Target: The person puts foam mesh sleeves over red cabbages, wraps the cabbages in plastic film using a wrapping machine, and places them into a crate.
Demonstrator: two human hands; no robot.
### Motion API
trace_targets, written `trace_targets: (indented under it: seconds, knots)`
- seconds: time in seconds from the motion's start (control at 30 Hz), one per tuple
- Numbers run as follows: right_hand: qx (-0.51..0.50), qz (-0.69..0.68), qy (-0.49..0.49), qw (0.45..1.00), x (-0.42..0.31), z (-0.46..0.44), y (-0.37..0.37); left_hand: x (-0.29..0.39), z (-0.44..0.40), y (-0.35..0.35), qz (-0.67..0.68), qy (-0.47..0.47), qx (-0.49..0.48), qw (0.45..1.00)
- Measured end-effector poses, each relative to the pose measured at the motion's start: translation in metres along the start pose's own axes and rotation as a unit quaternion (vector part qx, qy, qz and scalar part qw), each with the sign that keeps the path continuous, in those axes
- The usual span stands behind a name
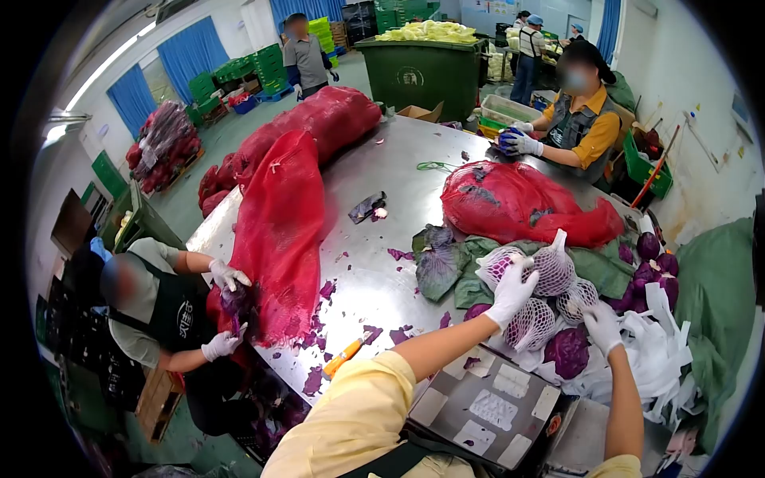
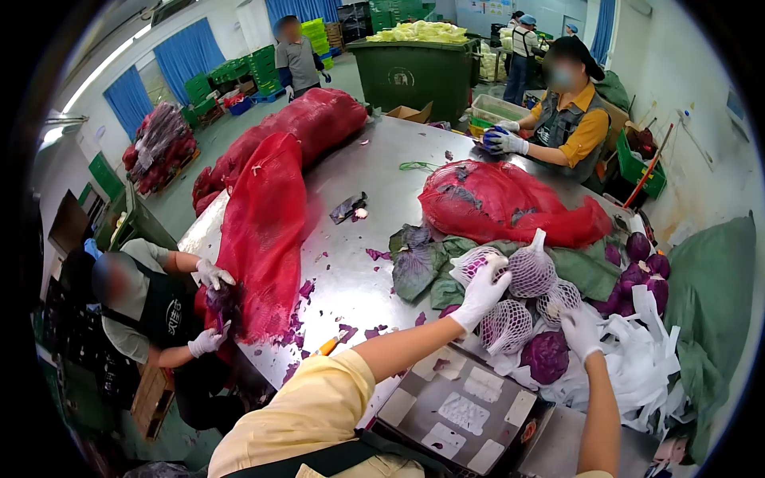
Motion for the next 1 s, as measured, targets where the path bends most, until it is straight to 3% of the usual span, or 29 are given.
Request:
trace_targets:
  seconds: [0.03,0.13,0.17,0.23,0.3,0.33,0.43,0.47,0.5,0.53,0.57,0.63,0.7,0.77,0.87,0.9,0.93,1.0]
  knots:
    - [-0.052,-0.009,-0.028,0.998,0.003,0.019,0.007,0.001,0.014,0.009,0.001,0.000,0.004,1.000]
    - [-0.219,0.138,-0.110,0.960,0.027,0.065,-0.001,0.010,0.068,0.026,0.240,0.089,-0.092,0.962]
    - [-0.253,0.094,-0.125,0.955,0.060,0.081,-0.014,0.016,0.086,0.035,0.285,0.112,-0.125,0.944]
    - [-0.284,0.053,-0.137,0.947,0.086,0.111,-0.026,0.036,0.121,0.058,0.310,0.131,-0.164,0.927]
    - [-0.361,0.107,-0.204,0.904,0.085,0.125,-0.028,0.046,0.155,0.083,0.357,0.227,-0.170,0.890]
    - [-0.361,0.115,-0.194,0.905,0.079,0.134,-0.027,0.050,0.165,0.103,0.359,0.223,-0.158,0.892]
    - [-0.339,0.159,-0.222,0.900,0.060,0.151,-0.020,0.026,0.191,0.154,0.423,0.255,-0.087,0.865]
    - [-0.311,0.160,-0.213,0.912,0.062,0.156,-0.022,0.034,0.186,0.193,0.381,0.259,-0.056,0.886]
    - [-0.283,0.160,-0.202,0.924,0.063,0.158,-0.023,0.044,0.181,0.240,0.311,0.262,0.013,0.913]
    - [-0.284,0.169,-0.186,0.925,0.059,0.157,-0.023,0.057,0.173,0.283,0.332,0.269,0.136,0.894]
    - [-0.280,0.182,-0.156,0.930,0.056,0.161,-0.019,0.019,0.167,0.328,0.264,0.227,0.213,0.913]
    - [-0.275,0.201,-0.114,0.933,0.048,0.161,-0.010,0.023,0.176,0.409,0.293,0.159,0.386,0.861]
    - [-0.239,0.270,-0.103,0.927,0.023,0.171,0.001,0.028,0.204,0.451,0.304,0.112,0.483,0.814]
    - [-0.220,0.306,-0.085,0.923,-0.007,0.178,0.016,0.020,0.231,0.463,0.274,0.166,0.483,0.815]
    - [0.000,0.397,0.055,0.916,-0.075,0.188,0.059,0.018,0.282,0.417,0.309,0.166,0.406,0.844]
    - [0.079,0.414,0.106,0.901,-0.102,0.187,0.065,0.021,0.303,0.390,0.343,0.234,0.394,0.820]
    - [0.084,0.408,0.127,0.900,-0.128,0.183,0.064,-0.022,0.315,0.359,0.418,0.254,0.339,0.804]
    - [0.183,0.348,0.167,0.904,-0.185,0.187,0.084,0.005,0.331,0.309,0.400,0.272,0.245,0.840]
Point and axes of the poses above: each hand's wrist, its own z-axis away from the middle knuckle, its own y-axis out of the back of the hand, x = y × z, the point moved 4 cm from there along -z, towards the middle knuckle, and after that the axes turned 6 degrees about -y, right-handed, at the moved point
